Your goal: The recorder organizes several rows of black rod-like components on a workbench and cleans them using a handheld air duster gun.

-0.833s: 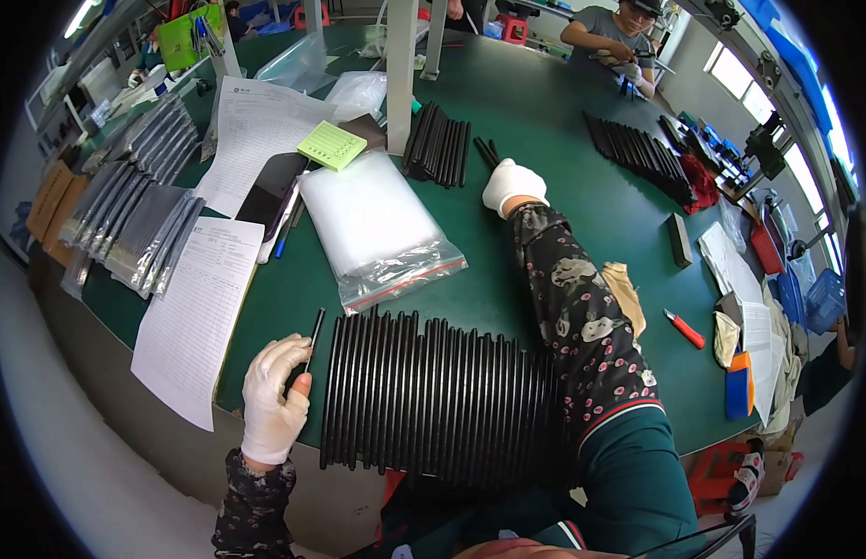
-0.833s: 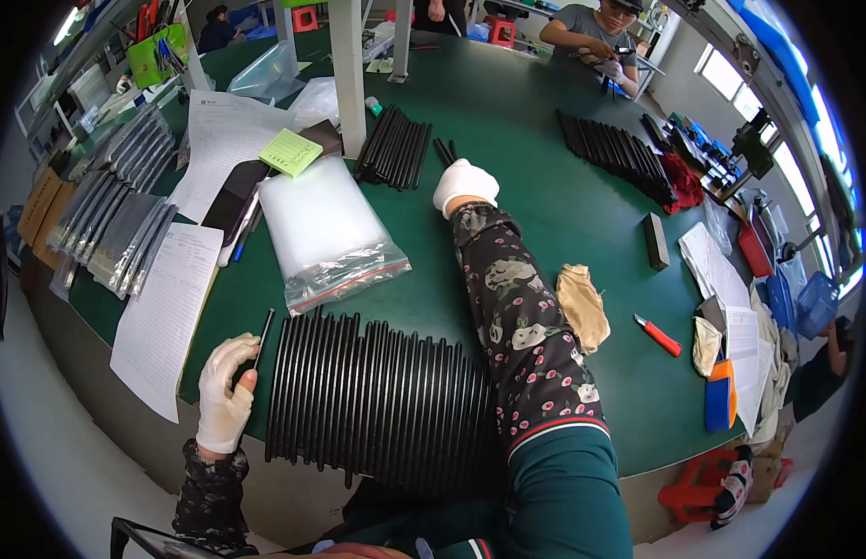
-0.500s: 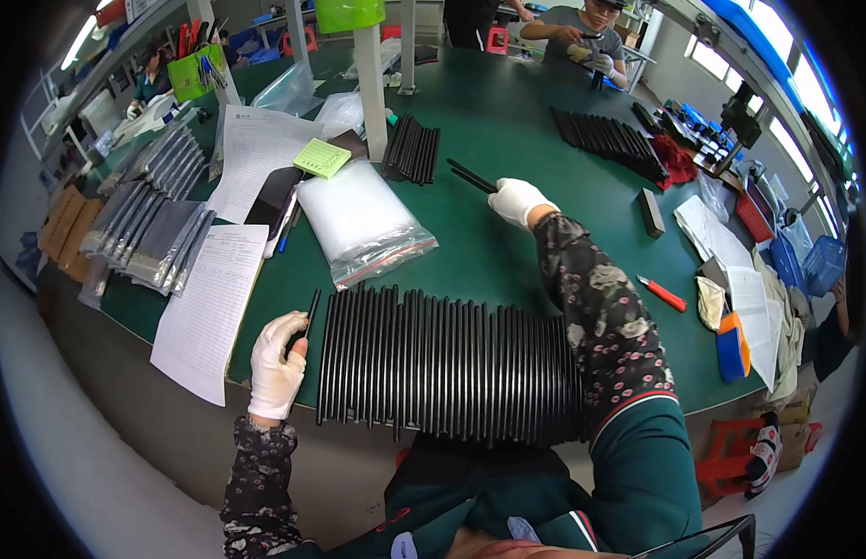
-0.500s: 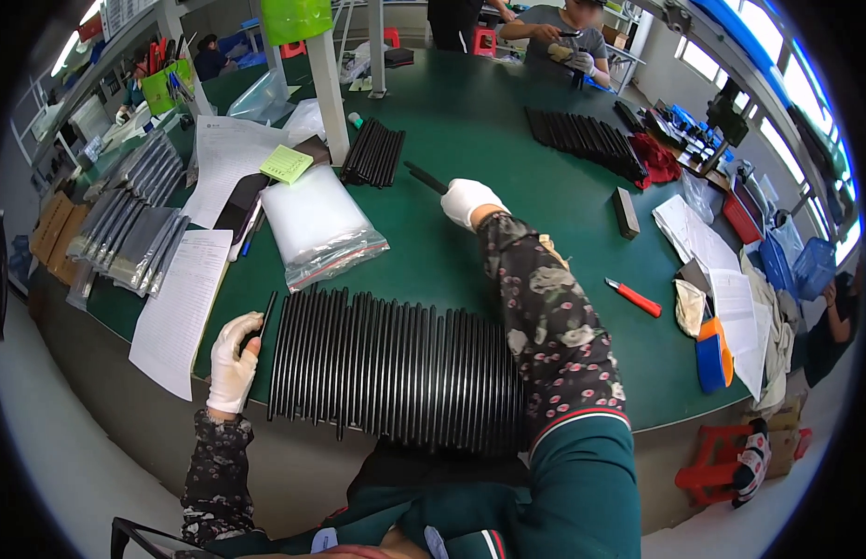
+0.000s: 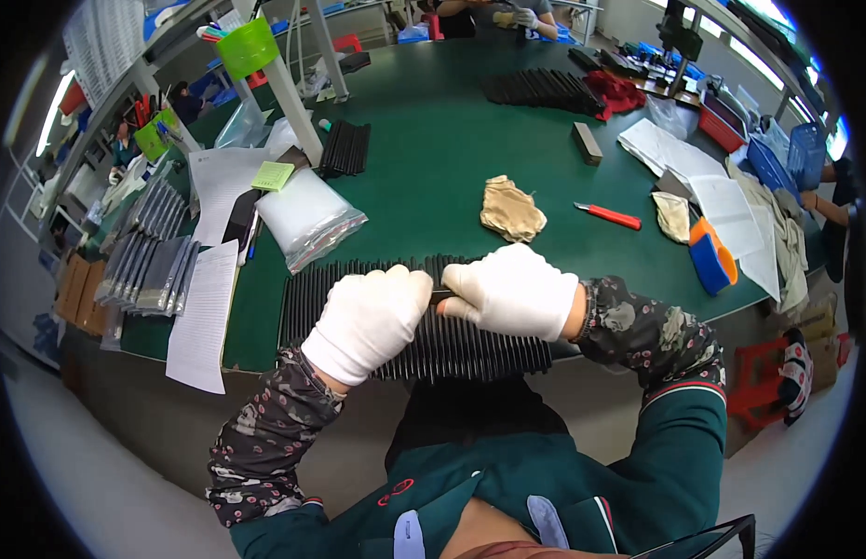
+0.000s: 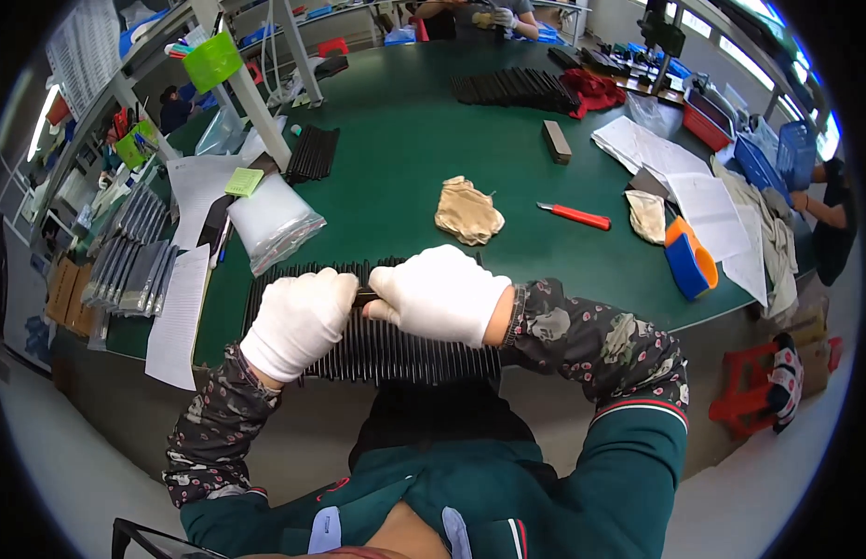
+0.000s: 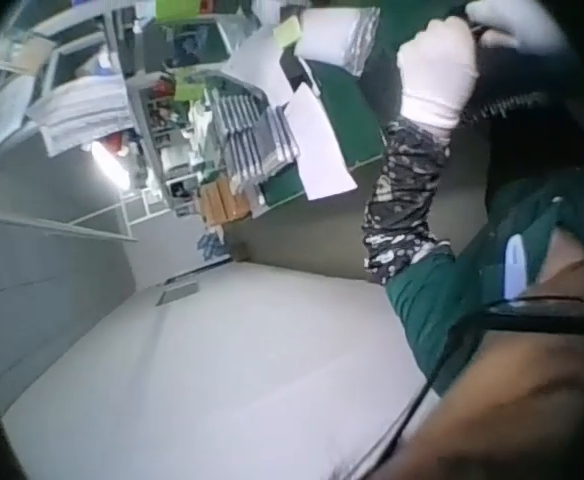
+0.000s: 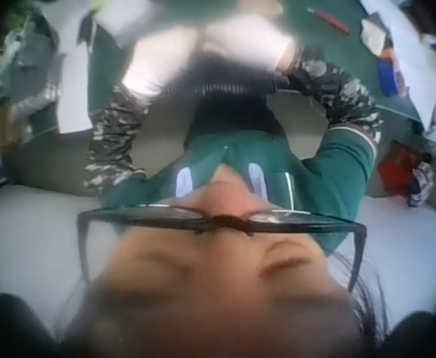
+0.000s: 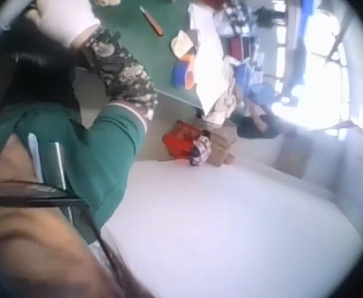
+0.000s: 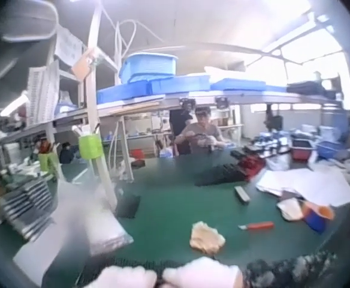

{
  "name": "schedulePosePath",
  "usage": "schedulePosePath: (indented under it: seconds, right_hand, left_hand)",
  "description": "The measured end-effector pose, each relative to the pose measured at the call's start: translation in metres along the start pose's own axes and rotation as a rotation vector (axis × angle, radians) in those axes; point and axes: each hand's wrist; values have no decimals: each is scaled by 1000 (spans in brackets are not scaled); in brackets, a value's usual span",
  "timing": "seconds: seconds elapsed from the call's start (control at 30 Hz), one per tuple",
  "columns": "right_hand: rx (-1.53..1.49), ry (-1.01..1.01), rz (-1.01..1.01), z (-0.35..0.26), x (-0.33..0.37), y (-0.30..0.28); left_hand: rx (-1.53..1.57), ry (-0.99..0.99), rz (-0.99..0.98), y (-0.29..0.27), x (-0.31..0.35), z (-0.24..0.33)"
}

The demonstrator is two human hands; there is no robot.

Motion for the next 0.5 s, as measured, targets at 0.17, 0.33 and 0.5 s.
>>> schedulePosePath:
  seconds: [0.17,0.33,0.5]
  right_hand:
    - [442,-254,159,17,32,3]
    - [679,-309,376,9,31,21]
    - [532,-377,474,3,23,27]
  left_hand:
    - [1330,-122,-733,0,3,0]
    - [1815,-379,-703,-6,5,38]
    - [1575,-322,-536,-11,6,53]
Point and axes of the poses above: each hand's wrist, its own x-axis away from the middle knuckle, its own y-axis out of the palm, z = x × y, and after that the axes turned 7 degrees about -z, right-handed
